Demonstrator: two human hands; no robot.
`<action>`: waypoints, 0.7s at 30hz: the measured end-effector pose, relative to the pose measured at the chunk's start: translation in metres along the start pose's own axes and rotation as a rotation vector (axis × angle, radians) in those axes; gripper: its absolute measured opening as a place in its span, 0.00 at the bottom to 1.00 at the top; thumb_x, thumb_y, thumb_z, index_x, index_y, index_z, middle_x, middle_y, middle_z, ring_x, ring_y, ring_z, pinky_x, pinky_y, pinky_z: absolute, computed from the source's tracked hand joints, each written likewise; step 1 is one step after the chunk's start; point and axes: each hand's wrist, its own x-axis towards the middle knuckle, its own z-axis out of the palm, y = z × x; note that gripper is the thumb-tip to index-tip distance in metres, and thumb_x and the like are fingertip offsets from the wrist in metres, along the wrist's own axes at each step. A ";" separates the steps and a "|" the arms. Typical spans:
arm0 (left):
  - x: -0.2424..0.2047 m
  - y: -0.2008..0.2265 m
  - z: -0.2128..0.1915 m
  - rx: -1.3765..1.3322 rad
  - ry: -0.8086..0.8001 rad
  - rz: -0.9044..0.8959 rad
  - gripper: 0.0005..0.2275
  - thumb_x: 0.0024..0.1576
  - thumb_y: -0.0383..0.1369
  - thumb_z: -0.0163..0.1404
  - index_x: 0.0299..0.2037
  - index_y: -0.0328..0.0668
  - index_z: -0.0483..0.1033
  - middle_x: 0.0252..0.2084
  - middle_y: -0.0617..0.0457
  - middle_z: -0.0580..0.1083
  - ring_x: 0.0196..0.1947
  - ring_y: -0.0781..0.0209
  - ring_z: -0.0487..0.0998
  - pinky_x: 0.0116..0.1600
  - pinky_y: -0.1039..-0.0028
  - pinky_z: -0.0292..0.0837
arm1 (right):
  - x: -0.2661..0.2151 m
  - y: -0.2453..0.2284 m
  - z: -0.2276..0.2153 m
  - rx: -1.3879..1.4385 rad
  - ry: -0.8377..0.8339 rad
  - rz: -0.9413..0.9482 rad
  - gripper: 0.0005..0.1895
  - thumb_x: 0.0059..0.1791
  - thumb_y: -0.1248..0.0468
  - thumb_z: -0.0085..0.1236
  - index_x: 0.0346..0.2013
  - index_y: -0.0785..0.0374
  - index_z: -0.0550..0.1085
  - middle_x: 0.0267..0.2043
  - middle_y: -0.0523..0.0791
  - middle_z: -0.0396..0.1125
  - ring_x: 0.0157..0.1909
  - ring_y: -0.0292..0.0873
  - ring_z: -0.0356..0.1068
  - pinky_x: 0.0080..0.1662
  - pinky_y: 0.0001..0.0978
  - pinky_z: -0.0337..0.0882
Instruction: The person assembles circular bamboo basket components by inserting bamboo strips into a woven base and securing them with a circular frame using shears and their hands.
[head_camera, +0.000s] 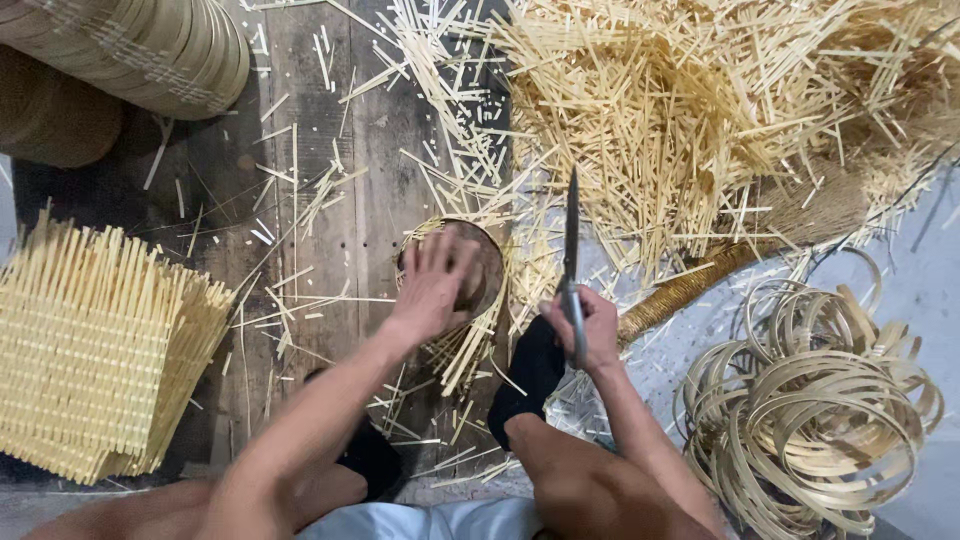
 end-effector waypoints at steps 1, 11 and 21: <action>-0.005 0.007 0.002 -0.358 -0.116 -0.325 0.54 0.41 0.51 0.69 0.76 0.46 0.48 0.71 0.31 0.44 0.73 0.32 0.41 0.75 0.38 0.37 | -0.003 -0.003 0.007 -0.045 -0.008 -0.161 0.21 0.46 0.50 0.67 0.33 0.65 0.75 0.21 0.41 0.66 0.20 0.33 0.63 0.23 0.25 0.64; -0.012 0.006 0.020 -0.335 0.017 -0.306 0.45 0.45 0.43 0.68 0.73 0.48 0.55 0.74 0.34 0.46 0.73 0.32 0.45 0.75 0.48 0.45 | 0.016 -0.035 0.051 -0.221 -0.243 0.325 0.26 0.43 0.43 0.66 0.20 0.64 0.76 0.14 0.41 0.65 0.16 0.37 0.64 0.21 0.31 0.65; 0.000 0.041 0.049 -0.539 0.463 -0.478 0.47 0.44 0.45 0.68 0.75 0.53 0.54 0.74 0.33 0.47 0.72 0.29 0.48 0.71 0.41 0.50 | 0.008 0.044 -0.008 -0.877 0.079 -0.216 0.29 0.45 0.43 0.62 0.38 0.69 0.73 0.32 0.57 0.69 0.37 0.61 0.71 0.40 0.53 0.71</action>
